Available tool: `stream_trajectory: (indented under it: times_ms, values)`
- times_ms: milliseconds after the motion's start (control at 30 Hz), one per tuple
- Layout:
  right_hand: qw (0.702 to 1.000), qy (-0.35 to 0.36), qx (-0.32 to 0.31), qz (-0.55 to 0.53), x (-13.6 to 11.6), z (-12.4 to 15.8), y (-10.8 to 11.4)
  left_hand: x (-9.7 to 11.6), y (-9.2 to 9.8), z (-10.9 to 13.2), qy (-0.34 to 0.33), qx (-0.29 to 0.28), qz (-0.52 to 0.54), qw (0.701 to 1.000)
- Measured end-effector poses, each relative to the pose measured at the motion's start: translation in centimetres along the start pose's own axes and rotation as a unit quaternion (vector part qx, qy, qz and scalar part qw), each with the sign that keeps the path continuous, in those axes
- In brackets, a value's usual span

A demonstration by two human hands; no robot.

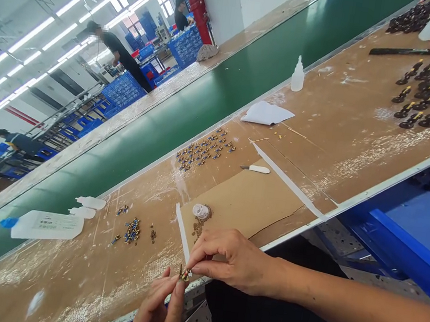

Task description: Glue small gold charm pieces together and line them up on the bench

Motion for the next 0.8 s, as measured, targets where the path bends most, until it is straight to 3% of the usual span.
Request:
stream_trajectory:
  times_ms: [100,367,633,800]
  values:
    - [1.000,0.012,-0.002,-0.008,0.0,0.2,0.1,0.2,0.1,0.0,-0.054,-0.036,-0.077,0.995]
    - [0.997,0.078,-0.001,0.020,-0.2,0.5,0.3,0.5,0.1,0.5,-0.089,-0.094,-0.216,0.968]
    - [0.985,0.151,0.005,0.084,-0.4,0.7,0.6,2.6,-0.1,-0.4,-0.137,-0.091,-0.252,0.954]
    - [0.981,0.167,0.016,0.094,-0.5,0.7,0.5,2.0,-0.1,-0.4,-0.161,-0.093,-0.235,0.954]
Point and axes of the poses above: each hand's wrist, its own z-axis away from the middle knuckle, its own y-axis out of the back of the hand, x = y × z, the point moved 4 cm from there along -z, towards the middle knuckle, and after that the axes turned 2 degrees about -x, right-handed, at the moved point
